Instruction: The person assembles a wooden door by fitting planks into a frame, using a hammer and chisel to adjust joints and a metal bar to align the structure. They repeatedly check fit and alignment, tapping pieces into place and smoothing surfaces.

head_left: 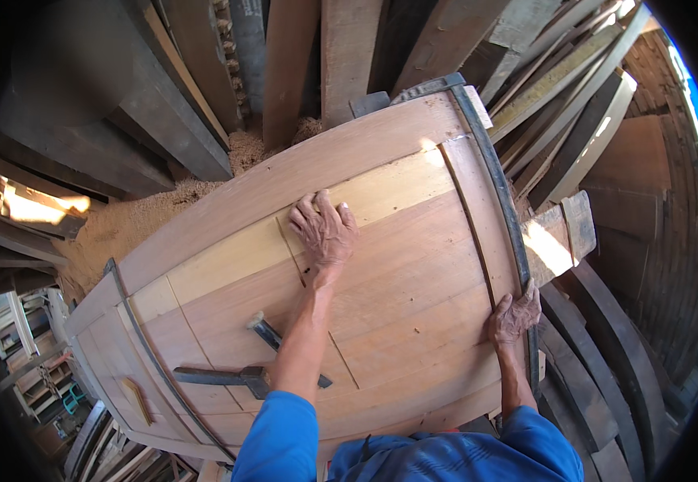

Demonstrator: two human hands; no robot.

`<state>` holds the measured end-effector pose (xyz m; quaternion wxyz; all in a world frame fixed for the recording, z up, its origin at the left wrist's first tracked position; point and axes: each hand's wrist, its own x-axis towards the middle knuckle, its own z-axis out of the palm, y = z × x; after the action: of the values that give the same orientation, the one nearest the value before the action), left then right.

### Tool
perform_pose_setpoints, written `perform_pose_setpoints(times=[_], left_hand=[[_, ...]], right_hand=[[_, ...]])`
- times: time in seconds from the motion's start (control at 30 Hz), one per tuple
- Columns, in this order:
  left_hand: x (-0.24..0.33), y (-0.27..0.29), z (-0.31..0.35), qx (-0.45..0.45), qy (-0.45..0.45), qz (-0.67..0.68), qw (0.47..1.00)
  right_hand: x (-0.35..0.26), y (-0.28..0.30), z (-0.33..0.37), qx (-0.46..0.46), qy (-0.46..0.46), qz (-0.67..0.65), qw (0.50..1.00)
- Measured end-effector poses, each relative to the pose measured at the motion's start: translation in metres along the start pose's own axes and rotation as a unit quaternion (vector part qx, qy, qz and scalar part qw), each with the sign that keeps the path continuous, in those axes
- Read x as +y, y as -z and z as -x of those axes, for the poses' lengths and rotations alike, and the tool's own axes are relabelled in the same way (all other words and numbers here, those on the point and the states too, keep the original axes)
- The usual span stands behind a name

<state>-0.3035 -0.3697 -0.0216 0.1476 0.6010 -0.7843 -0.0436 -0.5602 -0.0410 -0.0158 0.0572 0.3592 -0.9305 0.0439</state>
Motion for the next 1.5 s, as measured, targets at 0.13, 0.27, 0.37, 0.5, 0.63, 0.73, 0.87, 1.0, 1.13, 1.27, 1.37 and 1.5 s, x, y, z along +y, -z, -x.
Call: perform_pose_setpoints(times=[0.13, 0.27, 0.37, 0.5, 0.63, 0.73, 0.87, 1.0, 1.13, 1.27, 1.37, 1.5], left_hand=[[-0.002, -0.005, -0.001, 0.027, -0.03, -0.012, 0.999], [-0.016, -0.021, -0.005, 0.087, -0.157, -0.087, 0.98], [-0.028, -0.027, -0.011, 0.066, -0.181, -0.059, 0.98], [-0.023, -0.04, -0.015, 0.042, -0.142, -0.079, 0.986], [-0.018, -0.032, -0.023, -0.028, -0.106, -0.154, 0.982], [-0.011, -0.027, -0.03, -0.076, -0.088, -0.151, 0.982], [-0.04, -0.04, -0.034, -0.149, -0.165, -0.201, 0.954], [-0.017, -0.033, 0.03, -0.161, -0.135, -0.132, 0.969], [0.004, -0.001, 0.098, -0.196, -0.194, -0.115, 0.954], [0.029, 0.062, 0.208, -0.213, -0.209, 0.203, 0.933], [0.026, 0.136, 0.309, -0.203, -0.27, 0.313, 0.888], [-0.028, 0.177, 0.439, -0.243, -0.157, 0.248, 0.925]], right_hand=[[-0.003, 0.007, -0.002, 0.011, -0.005, -0.023, 1.0], [0.0, 0.0, -0.009, 0.009, -0.012, -0.019, 1.0], [0.011, 0.008, -0.022, 0.03, 0.046, -0.001, 0.998], [0.09, 0.027, -0.062, -0.19, 0.002, -0.345, 0.919], [0.132, 0.054, -0.033, -0.137, -0.058, -0.326, 0.934], [0.161, 0.066, 0.017, -0.137, -0.091, -0.286, 0.944], [0.195, 0.046, 0.087, -0.041, -0.077, -0.177, 0.98], [0.184, 0.06, 0.122, -0.043, -0.153, -0.117, 0.98], [0.158, 0.073, 0.123, -0.038, -0.109, -0.115, 0.987], [0.094, 0.081, 0.1, -0.021, 0.001, -0.188, 0.982], [0.02, 0.094, 0.079, -0.142, 0.019, -0.309, 0.94], [-0.103, 0.104, 0.073, -0.29, 0.112, -0.337, 0.889]])
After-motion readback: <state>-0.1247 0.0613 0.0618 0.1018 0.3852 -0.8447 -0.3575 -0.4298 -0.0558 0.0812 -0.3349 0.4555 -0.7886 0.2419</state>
